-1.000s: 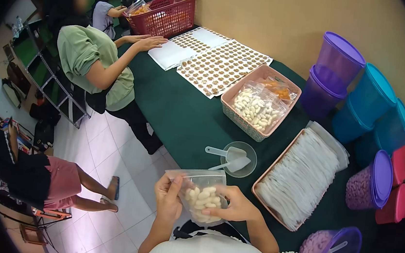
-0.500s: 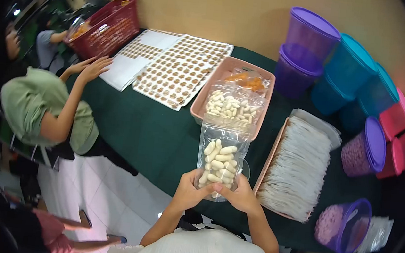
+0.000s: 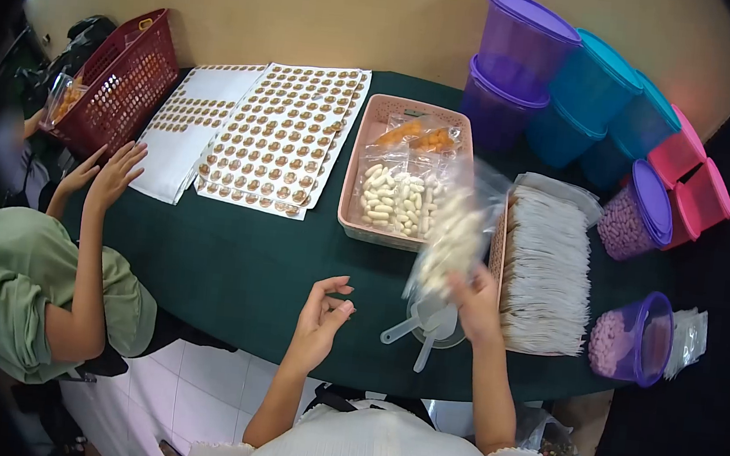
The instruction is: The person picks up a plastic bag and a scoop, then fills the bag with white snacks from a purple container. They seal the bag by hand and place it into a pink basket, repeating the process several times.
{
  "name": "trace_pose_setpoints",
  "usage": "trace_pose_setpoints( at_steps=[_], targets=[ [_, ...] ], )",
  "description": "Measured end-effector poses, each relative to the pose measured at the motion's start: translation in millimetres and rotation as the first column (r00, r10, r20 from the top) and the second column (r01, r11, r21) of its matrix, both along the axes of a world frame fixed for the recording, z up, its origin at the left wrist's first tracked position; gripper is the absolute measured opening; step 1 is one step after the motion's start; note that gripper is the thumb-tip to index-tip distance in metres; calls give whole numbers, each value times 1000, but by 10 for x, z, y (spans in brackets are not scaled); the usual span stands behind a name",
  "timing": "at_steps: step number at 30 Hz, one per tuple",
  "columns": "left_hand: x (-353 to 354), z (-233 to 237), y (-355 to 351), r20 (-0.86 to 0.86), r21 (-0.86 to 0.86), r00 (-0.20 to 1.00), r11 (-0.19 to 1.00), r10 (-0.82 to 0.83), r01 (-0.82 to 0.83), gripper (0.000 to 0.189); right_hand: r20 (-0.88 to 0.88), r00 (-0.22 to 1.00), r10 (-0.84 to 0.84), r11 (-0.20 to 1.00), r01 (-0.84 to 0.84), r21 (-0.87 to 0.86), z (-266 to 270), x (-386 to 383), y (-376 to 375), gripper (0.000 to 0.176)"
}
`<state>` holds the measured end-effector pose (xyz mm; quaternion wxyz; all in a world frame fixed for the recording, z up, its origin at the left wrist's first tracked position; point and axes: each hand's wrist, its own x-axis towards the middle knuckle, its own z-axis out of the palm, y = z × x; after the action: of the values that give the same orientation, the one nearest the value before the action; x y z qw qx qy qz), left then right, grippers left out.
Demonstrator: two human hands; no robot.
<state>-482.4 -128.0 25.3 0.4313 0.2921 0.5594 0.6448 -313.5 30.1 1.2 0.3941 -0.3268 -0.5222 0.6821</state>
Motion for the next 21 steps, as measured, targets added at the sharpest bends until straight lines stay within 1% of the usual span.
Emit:
trace_pose_setpoints(
  at_steps=[2,3,4,6,8,10,11,13,14,16,17,18,20,21],
  targets=[
    [-29,-14,-55,-17,-1,1000,1000,-5,5,35,-178,967,-185,963,142,-229,242,-119,104,33],
    [-36,-1,-77,-19,17,1000,1000,14,-13,34,-43,996,-77,980,68,-188,163,-118,191,35],
    [-52,13,-92,-24,38,999,999,31,-30,32,69,993,95,988,-86,-126,142,-175,267,38],
    [-74,-20,-133,-29,37,1000,999,13,-12,32,111,988,109,994,-105,-37,203,-397,396,35],
    [-71,-33,-195,-33,36,999,999,3,-1,32,94,994,51,999,-52,8,131,-682,700,35],
    [-90,-13,-257,-14,53,1000,999,-8,8,31,223,974,36,997,-50,57,127,-1002,980,35],
    [-96,8,-295,-26,50,1000,999,-3,4,30,209,977,36,997,-50,62,140,-1161,1073,35],
    [-134,27,-386,-14,41,1000,999,-5,5,31,284,954,98,995,-92,-33,156,-1435,1229,33],
    [-164,17,-434,10,51,1000,999,-11,11,33,273,957,100,995,-97,-24,146,-1535,1287,33],
    [-190,30,-523,7,60,1000,998,31,-31,33,272,958,95,994,-80,-68,74,-1758,1406,30],
    [-206,33,-565,-4,59,999,997,50,-50,32,274,960,58,998,-48,-41,28,-1847,1450,30],
    [-219,38,-608,-14,56,997,996,70,-69,31,269,961,67,998,-61,-33,-32,-1922,1513,30],
    [-242,31,-689,-23,52,994,993,105,-103,31,359,933,36,999,-44,15,-156,-2019,1645,29],
    [-253,30,-716,-24,40,992,991,126,-125,30,345,938,20,999,-31,27,-139,-2033,1636,32]
  ],
)
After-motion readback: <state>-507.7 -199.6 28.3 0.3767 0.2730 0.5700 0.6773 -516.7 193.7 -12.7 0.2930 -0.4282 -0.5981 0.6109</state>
